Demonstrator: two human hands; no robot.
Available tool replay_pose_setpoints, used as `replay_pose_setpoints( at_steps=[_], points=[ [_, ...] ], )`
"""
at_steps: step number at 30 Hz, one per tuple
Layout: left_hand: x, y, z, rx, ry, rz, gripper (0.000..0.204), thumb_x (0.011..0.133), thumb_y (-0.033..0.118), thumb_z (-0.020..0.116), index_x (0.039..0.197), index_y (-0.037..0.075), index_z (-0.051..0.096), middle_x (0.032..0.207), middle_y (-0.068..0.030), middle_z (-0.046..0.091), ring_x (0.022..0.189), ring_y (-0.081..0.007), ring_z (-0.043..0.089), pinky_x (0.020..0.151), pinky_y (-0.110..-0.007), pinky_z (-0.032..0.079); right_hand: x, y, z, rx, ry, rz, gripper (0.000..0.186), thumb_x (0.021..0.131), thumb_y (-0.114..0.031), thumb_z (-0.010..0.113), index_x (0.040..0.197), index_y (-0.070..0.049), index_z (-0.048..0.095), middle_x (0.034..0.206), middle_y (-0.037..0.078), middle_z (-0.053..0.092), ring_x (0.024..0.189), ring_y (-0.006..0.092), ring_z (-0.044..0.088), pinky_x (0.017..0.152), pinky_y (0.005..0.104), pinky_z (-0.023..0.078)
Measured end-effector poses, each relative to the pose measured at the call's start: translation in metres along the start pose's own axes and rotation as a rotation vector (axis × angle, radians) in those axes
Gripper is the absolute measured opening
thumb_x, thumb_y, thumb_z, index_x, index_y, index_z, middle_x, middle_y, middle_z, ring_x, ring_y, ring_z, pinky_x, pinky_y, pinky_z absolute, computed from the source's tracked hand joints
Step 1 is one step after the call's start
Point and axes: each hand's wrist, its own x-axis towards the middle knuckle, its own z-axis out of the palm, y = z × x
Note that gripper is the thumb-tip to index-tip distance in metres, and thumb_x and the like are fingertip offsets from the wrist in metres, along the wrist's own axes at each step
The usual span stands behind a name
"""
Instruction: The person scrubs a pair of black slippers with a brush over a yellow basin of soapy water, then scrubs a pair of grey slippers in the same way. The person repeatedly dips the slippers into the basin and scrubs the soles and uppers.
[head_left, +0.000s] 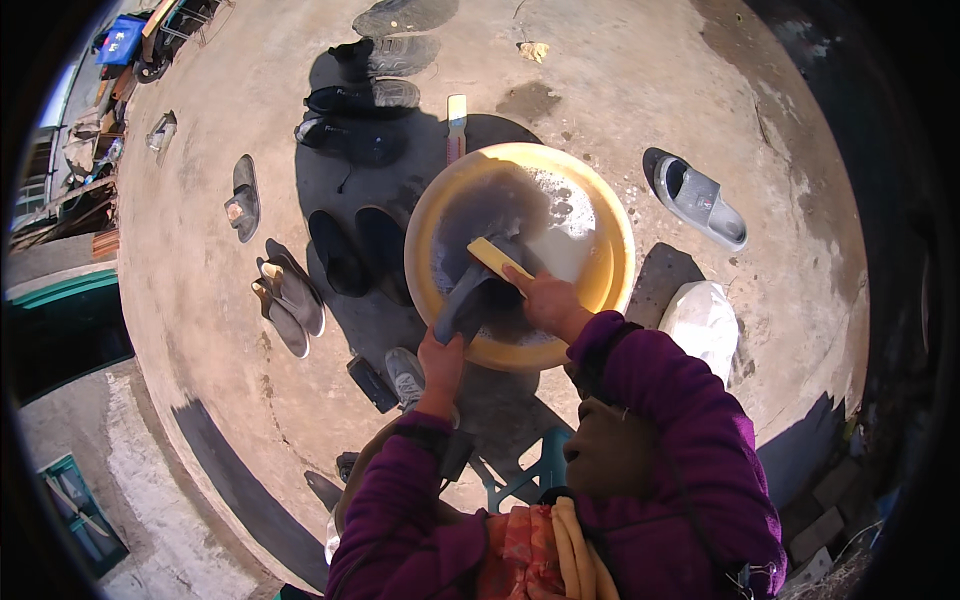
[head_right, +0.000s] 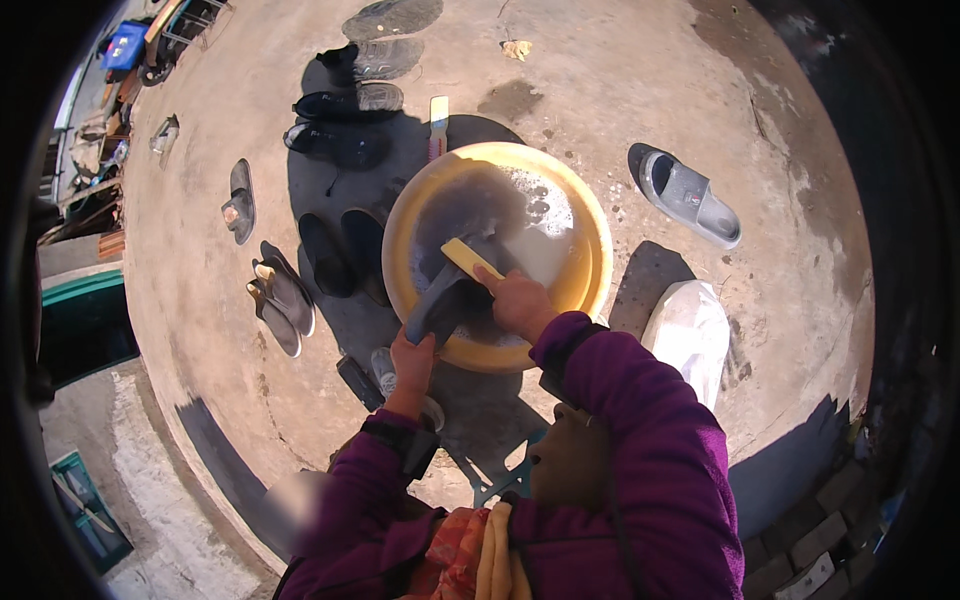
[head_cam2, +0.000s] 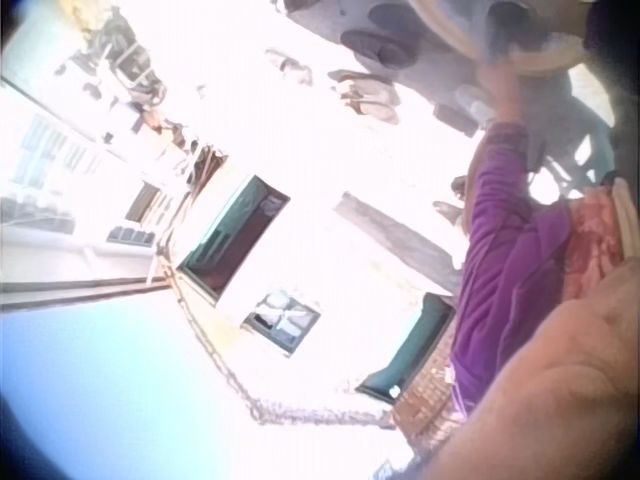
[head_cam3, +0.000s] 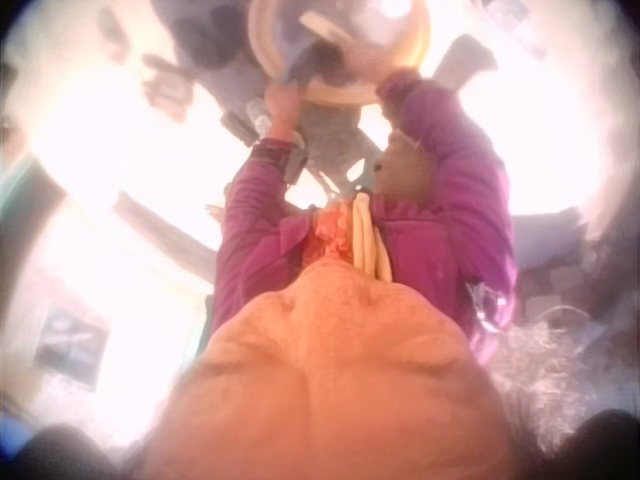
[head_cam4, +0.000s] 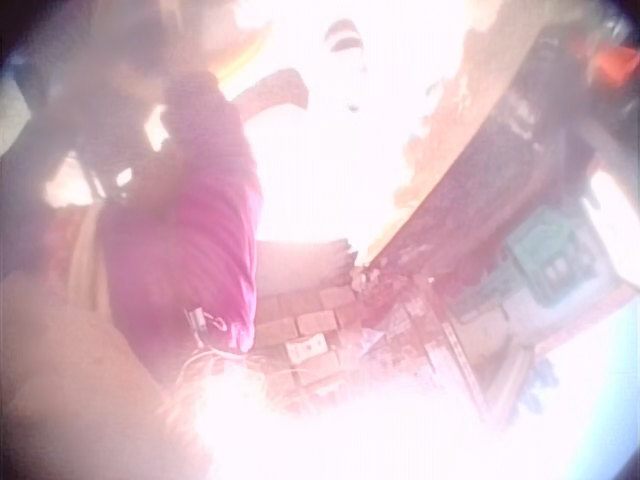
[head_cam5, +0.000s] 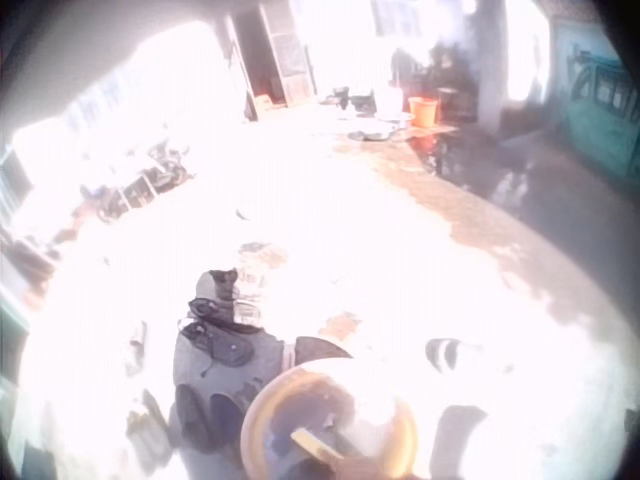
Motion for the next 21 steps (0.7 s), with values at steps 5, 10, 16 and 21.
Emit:
replay_pose_setpoints(
  at_steps=[5, 10, 16, 21],
  points=[
    [0.004, 0.003, 0.0, -0.094, -0.006, -0.077, 0.029, 0.076, 0.015, 0.065, 0.098, -0.004, 0.062, 0.069, -0.0158, 0.063, 0.065, -0.0264, 0.065, 0.061, -0.038, 0.049, -0.008, -0.009, 0.018, -0.088, 0.147, -0.011, 0.066, 0.086, -0.012, 0.052, 0.145, -0.038, 0.036, 0.099, 0.021, 0.057, 0.086, 0.0388, 0.063, 0.077, 0.0446, 0.051],
    [0.009, -0.003, 0.002, -0.029, -0.006, -0.041, 0.032, 0.075, 0.018, 0.066, 0.098, -0.004, 0.062, 0.071, -0.0176, 0.064, 0.068, -0.0318, 0.066, 0.064, -0.04, 0.05, 0.019, 0.002, 0.003, 0.017, 0.127, -0.021, 0.059, 0.087, -0.013, 0.049, 0.143, -0.032, 0.041, 0.1, 0.021, 0.06, 0.09, 0.0372, 0.065, 0.08, 0.0423, 0.052],
    [0.014, 0.007, -0.003, 0.115, 0.01, 0.019, 0.034, 0.074, 0.02, 0.066, 0.1, -0.001, 0.063, 0.079, -0.0233, 0.065, 0.079, -0.0399, 0.066, 0.071, -0.044, 0.05, -0.012, -0.033, 0.003, 0.032, 0.06, -0.066, 0.061, 0.087, -0.015, 0.048, 0.145, -0.029, 0.038, 0.092, 0.023, 0.06, 0.086, 0.0387, 0.064, 0.078, 0.0456, 0.051],
    [0.018, 0.031, -0.008, 0.293, 0.016, 0.154, 0.036, 0.074, 0.021, 0.067, 0.106, 0.004, 0.064, 0.086, -0.0226, 0.067, 0.086, -0.0401, 0.065, 0.076, -0.045, 0.051, -0.04, -0.055, -0.022, -0.035, -0.008, -0.133, 0.06, 0.088, -0.017, 0.048, 0.146, -0.031, 0.036, 0.096, 0.022, 0.058, 0.083, 0.0375, 0.063, 0.075, 0.044, 0.051]
  ],
)
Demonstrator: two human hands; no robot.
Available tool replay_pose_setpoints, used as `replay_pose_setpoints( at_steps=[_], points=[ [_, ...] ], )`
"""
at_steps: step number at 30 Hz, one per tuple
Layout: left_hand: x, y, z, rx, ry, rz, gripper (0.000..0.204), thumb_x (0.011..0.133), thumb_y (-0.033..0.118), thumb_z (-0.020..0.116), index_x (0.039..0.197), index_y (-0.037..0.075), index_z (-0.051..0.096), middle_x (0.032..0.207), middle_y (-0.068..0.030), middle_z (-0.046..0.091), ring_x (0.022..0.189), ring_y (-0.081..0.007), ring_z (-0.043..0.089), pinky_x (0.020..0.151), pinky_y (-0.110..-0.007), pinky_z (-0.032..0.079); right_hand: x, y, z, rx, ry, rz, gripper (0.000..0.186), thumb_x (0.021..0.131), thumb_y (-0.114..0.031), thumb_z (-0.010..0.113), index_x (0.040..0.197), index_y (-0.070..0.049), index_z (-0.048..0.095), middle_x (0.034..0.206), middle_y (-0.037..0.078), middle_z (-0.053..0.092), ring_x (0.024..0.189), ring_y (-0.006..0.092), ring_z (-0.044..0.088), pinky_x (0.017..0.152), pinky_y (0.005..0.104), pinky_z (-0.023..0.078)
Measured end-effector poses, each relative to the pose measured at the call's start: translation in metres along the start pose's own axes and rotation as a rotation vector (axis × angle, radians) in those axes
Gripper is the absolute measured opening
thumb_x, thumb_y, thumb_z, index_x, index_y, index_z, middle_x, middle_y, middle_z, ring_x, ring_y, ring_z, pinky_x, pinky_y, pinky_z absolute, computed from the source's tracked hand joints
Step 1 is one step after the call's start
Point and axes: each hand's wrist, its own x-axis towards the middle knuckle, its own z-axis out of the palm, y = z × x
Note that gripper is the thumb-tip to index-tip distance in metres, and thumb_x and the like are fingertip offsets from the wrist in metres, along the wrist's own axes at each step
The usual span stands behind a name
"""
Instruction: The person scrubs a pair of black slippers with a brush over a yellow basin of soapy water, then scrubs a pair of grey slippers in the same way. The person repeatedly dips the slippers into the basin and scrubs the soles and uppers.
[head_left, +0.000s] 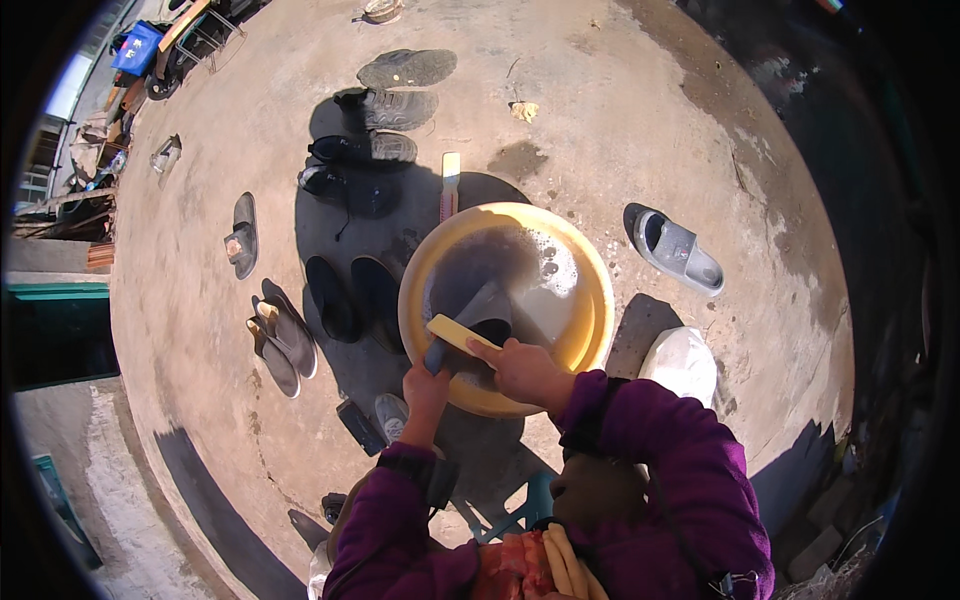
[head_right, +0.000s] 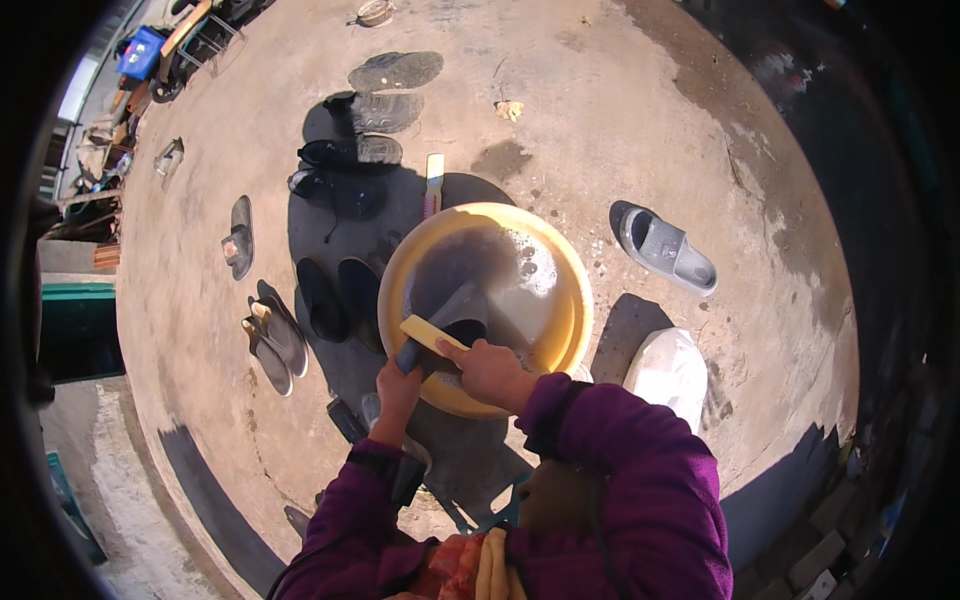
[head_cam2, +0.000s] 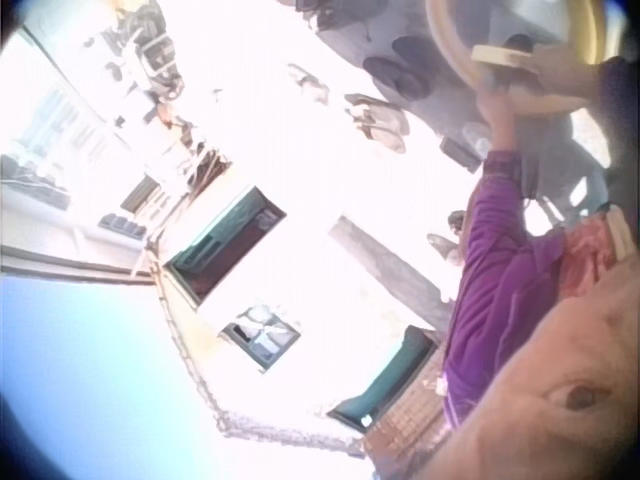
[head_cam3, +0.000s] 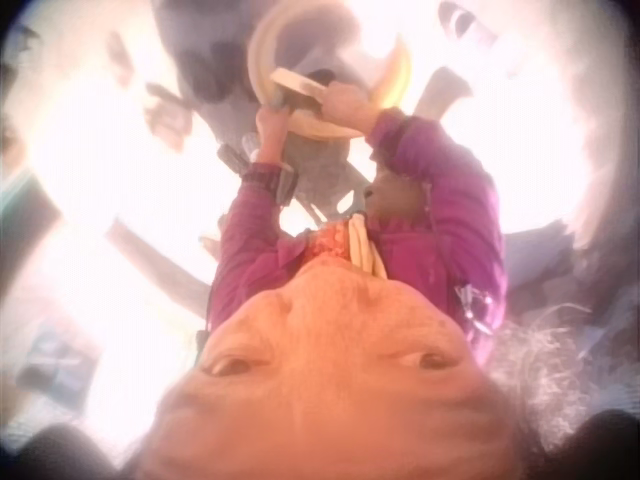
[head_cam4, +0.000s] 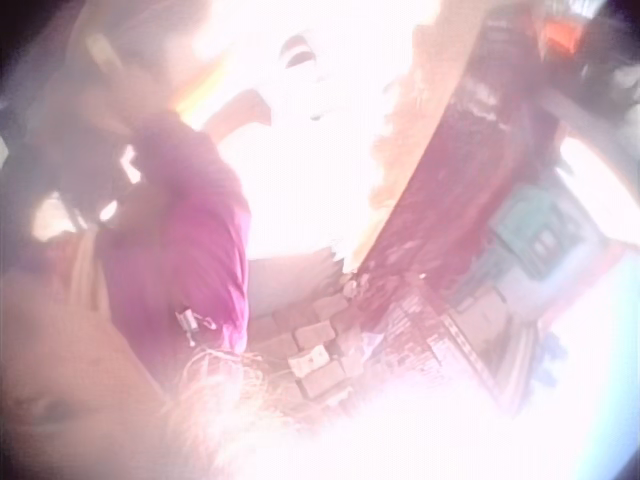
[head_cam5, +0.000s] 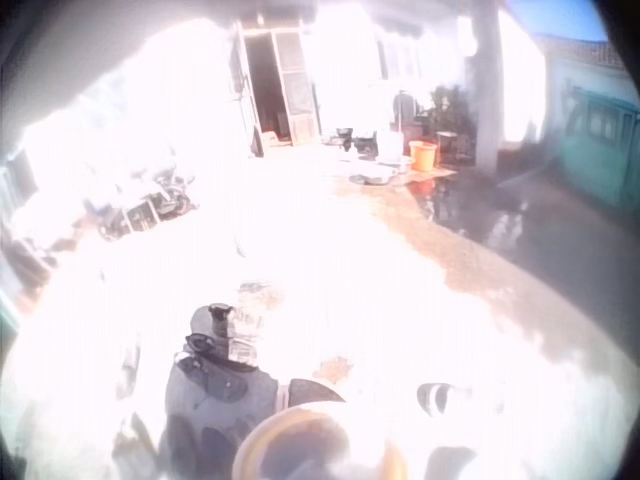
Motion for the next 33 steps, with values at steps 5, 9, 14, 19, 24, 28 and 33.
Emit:
replay_pose_setpoints(
  at_steps=[5, 9, 14, 19, 24, 28, 33],
  points=[
    [-0.005, 0.014, 0.003, 0.12, -0.024, 0.084, 0.044, 0.074, 0.02, 0.066, 0.117, 0.012, 0.062, 0.089, -0.0201, 0.068, 0.089, -0.0383, 0.065, 0.078, -0.045, 0.052, 0.01, 0.045, -0.009, -0.095, 0.039, 0.106, 0.062, 0.088, -0.015, 0.048, 0.147, -0.032, 0.035, 0.102, 0.021, 0.059, 0.09, 0.0362, 0.064, 0.078, 0.0431, 0.051],
    [-0.016, 0.018, 0.01, 0.11, -0.031, 0.182, 0.046, 0.073, 0.018, 0.065, 0.119, 0.017, 0.061, 0.089, -0.0182, 0.068, 0.088, -0.038, 0.065, 0.076, -0.045, 0.052, 0.034, 0.108, -0.001, -0.073, 0.091, 0.307, 0.061, 0.089, -0.012, 0.046, 0.147, -0.03, 0.036, 0.104, 0.02, 0.062, 0.094, 0.0342, 0.064, 0.079, 0.0422, 0.05],
    [-0.02, 0.009, 0.012, 0.066, -0.009, 0.157, 0.042, 0.073, 0.017, 0.066, 0.115, 0.014, 0.063, 0.087, -0.0188, 0.068, 0.085, -0.0392, 0.065, 0.073, -0.045, 0.052, 0.038, 0.096, 0.028, 0.112, 0.175, 0.297, 0.065, 0.086, -0.012, 0.048, 0.147, -0.03, 0.034, 0.1, 0.021, 0.063, 0.092, 0.0373, 0.063, 0.08, 0.0442, 0.049],
    [-0.018, 0.002, 0.007, 0.012, -0.003, 0.082, 0.038, 0.073, 0.018, 0.067, 0.109, 0.006, 0.065, 0.085, -0.0227, 0.067, 0.084, -0.0407, 0.065, 0.073, -0.046, 0.052, 0.01, 0.079, 0.029, 0.059, 0.055, 0.098, 0.068, 0.085, -0.016, 0.053, 0.147, -0.033, 0.033, 0.099, 0.022, 0.06, 0.089, 0.0381, 0.063, 0.078, 0.0442, 0.05],
    [-0.023, -0.001, 0.012, -0.045, 0.013, 0.094, 0.038, 0.073, 0.018, 0.066, 0.107, 0.002, 0.064, 0.084, -0.0246, 0.066, 0.083, -0.0402, 0.066, 0.073, -0.044, 0.052, 0.033, 0.099, 0.011, 0.043, 0.184, 0.293, 0.064, 0.086, -0.014, 0.051, 0.146, -0.032, 0.035, 0.104, 0.023, 0.058, 0.09, 0.0377, 0.063, 0.081, 0.0443, 0.049],
    [-0.022, -0.01, 0.015, -0.112, -0.002, -0.049, 0.039, 0.072, 0.016, 0.067, 0.107, 0.0, 0.063, 0.081, -0.0244, 0.066, 0.079, -0.0378, 0.067, 0.071, -0.042, 0.052, 0.031, 0.065, 0.033, 0.086, 0.086, 0.152, 0.064, 0.086, -0.014, 0.05, 0.146, -0.03, 0.036, 0.105, 0.023, 0.058, 0.091, 0.0385, 0.063, 0.083, 0.0446, 0.049],
    [-0.03, -0.02, 0.016, -0.534, -0.141, -0.353, 0.037, 0.074, 0.017, 0.071, 0.105, -0.001, 0.063, 0.081, -0.0131, 0.066, 0.07, -0.0234, 0.067, 0.052, -0.037, 0.053, 0.012, 0.05, 0.012, 0.115, 0.124, 0.112, 0.068, 0.082, -0.011, 0.048, 0.147, -0.027, 0.035, 0.107, 0.021, 0.064, 0.099, 0.039, 0.062, 0.085, 0.0434, 0.048]
  ],
)
